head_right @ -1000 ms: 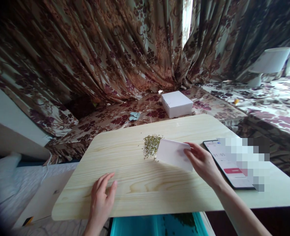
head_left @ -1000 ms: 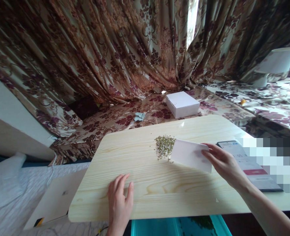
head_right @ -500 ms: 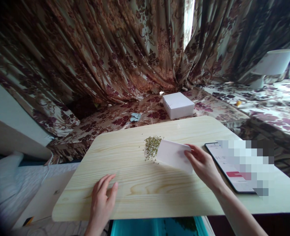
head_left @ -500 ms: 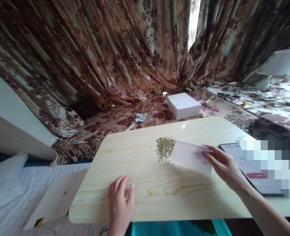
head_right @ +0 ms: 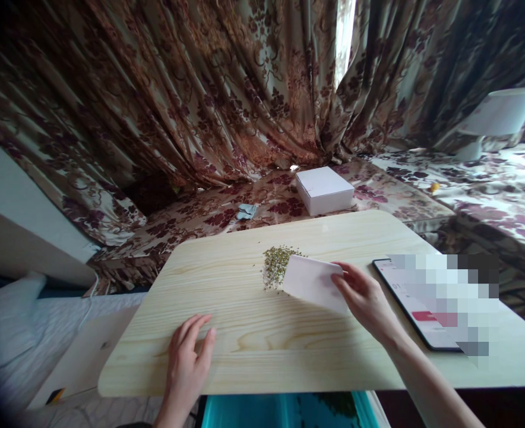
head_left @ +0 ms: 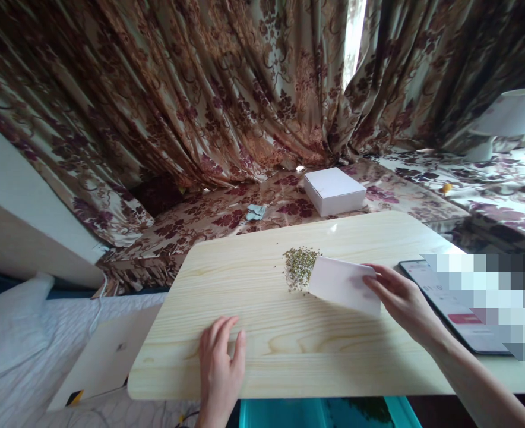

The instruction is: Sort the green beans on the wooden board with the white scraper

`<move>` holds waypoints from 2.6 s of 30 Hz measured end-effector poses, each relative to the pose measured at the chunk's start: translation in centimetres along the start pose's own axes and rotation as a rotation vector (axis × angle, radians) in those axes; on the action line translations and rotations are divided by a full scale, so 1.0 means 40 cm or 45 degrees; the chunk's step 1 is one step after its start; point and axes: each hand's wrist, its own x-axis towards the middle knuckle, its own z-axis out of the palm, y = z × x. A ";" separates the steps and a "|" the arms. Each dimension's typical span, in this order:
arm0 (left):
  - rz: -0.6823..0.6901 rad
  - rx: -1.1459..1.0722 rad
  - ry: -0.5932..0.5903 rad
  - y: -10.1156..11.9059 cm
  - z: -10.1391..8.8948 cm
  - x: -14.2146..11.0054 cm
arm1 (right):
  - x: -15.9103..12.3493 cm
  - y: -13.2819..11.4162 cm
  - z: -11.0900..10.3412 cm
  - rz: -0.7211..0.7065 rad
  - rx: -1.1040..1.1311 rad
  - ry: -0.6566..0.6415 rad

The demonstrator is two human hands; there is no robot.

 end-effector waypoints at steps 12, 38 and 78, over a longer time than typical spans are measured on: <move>0.049 0.013 0.022 -0.001 0.002 0.000 | 0.018 -0.010 0.015 0.001 0.016 -0.055; 0.040 0.014 0.007 -0.002 0.002 0.000 | 0.000 -0.026 -0.042 0.082 -0.093 -0.059; 0.043 0.011 -0.001 0.007 -0.007 0.003 | 0.066 -0.029 0.040 0.199 0.070 -0.576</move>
